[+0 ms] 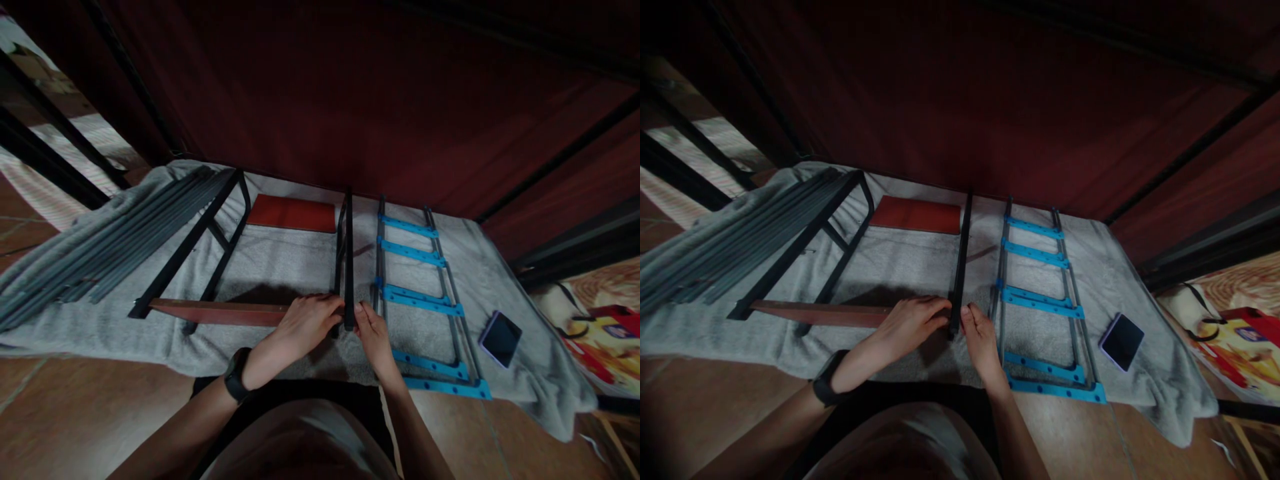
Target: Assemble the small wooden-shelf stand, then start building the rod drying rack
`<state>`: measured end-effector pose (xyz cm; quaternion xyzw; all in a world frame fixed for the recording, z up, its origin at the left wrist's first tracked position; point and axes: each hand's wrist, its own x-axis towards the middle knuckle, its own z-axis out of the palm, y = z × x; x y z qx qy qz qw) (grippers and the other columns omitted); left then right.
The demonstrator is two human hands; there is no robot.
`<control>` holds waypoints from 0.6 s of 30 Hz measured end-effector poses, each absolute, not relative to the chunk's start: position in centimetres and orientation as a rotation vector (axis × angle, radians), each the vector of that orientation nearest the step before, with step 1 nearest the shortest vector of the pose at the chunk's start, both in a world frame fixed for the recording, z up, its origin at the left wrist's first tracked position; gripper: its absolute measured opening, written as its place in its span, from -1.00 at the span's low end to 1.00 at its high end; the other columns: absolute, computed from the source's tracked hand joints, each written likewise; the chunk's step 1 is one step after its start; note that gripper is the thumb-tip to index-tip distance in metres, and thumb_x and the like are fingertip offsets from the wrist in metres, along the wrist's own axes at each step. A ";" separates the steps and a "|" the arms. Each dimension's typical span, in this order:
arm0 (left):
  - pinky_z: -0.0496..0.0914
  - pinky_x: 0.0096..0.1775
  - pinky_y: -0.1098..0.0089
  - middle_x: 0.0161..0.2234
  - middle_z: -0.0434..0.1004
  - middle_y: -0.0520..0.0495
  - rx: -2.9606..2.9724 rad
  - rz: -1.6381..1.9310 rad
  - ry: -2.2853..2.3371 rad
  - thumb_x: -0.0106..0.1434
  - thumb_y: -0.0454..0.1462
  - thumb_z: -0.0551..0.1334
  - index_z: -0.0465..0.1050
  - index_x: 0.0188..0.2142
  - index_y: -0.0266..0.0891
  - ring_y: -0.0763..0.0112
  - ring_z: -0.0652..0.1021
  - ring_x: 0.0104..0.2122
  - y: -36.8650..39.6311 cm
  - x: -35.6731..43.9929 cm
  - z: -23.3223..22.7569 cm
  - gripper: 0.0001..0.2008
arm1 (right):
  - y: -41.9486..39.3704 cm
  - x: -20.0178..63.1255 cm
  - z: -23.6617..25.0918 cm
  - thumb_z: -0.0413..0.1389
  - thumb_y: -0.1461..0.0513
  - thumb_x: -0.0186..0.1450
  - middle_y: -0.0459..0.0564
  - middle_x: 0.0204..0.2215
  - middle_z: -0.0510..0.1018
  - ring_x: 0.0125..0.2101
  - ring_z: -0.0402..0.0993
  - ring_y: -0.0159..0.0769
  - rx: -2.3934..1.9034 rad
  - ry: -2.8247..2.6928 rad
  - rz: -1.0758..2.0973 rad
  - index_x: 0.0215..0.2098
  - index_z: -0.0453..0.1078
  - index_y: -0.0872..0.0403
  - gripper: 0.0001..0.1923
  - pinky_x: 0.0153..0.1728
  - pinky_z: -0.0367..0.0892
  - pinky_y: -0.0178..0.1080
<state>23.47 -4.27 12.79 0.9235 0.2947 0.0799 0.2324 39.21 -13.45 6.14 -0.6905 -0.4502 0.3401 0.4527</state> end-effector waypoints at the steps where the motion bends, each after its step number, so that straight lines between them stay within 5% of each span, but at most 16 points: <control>1: 0.38 -0.25 0.36 -0.17 0.62 0.05 2.539 0.221 0.809 0.34 -0.28 0.17 0.45 -0.07 -0.09 0.26 0.60 -0.19 -4.3 23.5 12.8 -0.80 | -13.6 39.1 6.0 -0.15 -0.07 0.40 -0.18 -0.61 0.26 -0.55 0.25 -0.37 -1.708 -1.090 0.845 -0.45 0.22 0.01 -0.58 -0.49 0.13 -0.29; 8: 0.39 -0.26 0.38 -0.17 0.61 0.04 2.566 0.230 0.800 0.34 -0.27 0.16 0.44 -0.05 -0.09 0.29 0.60 -0.21 -4.4 23.3 12.8 -0.80 | -14.4 38.9 5.8 -0.07 0.00 0.39 -0.15 -0.46 0.36 -0.46 0.31 -0.38 -1.591 -1.103 0.740 -0.17 0.27 0.00 -0.72 -0.40 0.23 -0.30; 18: 0.39 -0.24 0.39 -0.16 0.61 0.03 2.570 0.216 0.809 0.33 -0.28 0.17 0.45 -0.06 -0.10 0.30 0.59 -0.20 -4.3 23.3 12.9 -0.80 | -13.9 38.4 6.1 -0.14 -0.06 0.40 -0.19 -0.60 0.24 -0.55 0.23 -0.38 -1.656 -1.025 0.855 -0.41 0.20 0.01 -0.61 -0.51 0.14 -0.30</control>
